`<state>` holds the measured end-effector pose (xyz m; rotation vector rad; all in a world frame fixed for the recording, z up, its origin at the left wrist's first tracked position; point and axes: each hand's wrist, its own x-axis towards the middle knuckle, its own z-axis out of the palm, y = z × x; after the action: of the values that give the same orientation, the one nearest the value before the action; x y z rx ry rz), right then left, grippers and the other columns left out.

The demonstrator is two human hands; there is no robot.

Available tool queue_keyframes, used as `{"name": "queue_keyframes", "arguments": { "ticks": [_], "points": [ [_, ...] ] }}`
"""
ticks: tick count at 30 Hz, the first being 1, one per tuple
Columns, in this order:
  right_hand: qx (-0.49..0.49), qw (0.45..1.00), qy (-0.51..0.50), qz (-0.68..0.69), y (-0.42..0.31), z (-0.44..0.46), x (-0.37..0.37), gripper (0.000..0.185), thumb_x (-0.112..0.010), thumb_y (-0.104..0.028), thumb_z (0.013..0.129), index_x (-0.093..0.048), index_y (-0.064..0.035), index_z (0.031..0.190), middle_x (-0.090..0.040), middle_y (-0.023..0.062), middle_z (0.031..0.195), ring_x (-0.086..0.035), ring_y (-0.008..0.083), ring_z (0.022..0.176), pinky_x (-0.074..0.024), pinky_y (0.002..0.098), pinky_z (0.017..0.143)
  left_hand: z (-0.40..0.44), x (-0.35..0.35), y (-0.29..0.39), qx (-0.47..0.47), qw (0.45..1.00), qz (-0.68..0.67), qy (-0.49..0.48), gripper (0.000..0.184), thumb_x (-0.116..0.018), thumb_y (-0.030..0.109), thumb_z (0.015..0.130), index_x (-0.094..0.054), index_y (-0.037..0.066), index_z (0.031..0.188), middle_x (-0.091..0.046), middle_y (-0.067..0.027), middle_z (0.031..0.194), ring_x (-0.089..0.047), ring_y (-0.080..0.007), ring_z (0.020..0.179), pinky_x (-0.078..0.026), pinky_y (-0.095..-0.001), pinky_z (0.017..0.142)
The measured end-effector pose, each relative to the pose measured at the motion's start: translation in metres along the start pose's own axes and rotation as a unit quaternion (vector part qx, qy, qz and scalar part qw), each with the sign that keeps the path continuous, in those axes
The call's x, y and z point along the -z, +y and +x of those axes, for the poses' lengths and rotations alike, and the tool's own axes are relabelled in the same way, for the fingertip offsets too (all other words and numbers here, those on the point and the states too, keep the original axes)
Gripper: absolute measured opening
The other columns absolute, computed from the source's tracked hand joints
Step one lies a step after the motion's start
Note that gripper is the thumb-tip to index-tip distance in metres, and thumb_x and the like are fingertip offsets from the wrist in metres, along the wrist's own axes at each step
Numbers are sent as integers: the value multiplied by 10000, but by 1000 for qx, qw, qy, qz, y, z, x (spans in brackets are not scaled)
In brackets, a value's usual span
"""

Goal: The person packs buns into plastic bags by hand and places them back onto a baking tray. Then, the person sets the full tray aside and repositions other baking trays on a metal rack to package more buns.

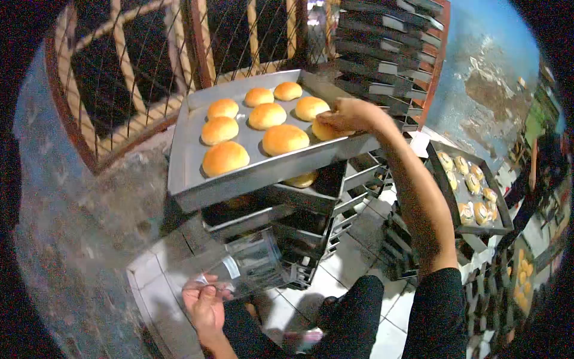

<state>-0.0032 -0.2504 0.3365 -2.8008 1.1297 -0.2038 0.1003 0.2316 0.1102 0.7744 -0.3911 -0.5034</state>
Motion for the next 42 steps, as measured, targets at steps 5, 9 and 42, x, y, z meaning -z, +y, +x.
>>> {"name": "queue_keyframes", "arguments": {
  "ticks": [5, 9, 42],
  "points": [
    [107, 976, 123, 143, -27, -48, 7, 738, -856, -493, 879, -473, -51, 1329, -695, 234, 1188, -690, 340, 1145, -537, 435, 982, -8, -24, 6, 19, 1000, -12, -3, 258, -837, 102, 899, -698, -32, 1069, -750, -181, 958, -764, -304, 765, -654, -430, 613],
    [271, 826, 182, 460, -57, -143, 20, 677, -857, -370, 921, -468, -60, 1381, -654, 109, 1235, -613, 187, 1169, -518, 378, 1002, -30, -27, 11, 60, 998, 25, -18, 250, -799, 192, 949, -665, 57, 1111, -751, -122, 983, -749, -212, 729, -639, -374, 615],
    [310, 874, -158, 341, -100, -353, -147, 480, -868, -284, 865, -648, -22, 1202, -715, 179, 1052, -719, 344, 936, -564, 435, 889, -51, 10, -20, 311, 752, 266, -516, 414, -889, 186, 877, -716, -3, 1202, -777, -62, 1158, -692, -160, 1099, -517, -346, 1026]
  ]
}}
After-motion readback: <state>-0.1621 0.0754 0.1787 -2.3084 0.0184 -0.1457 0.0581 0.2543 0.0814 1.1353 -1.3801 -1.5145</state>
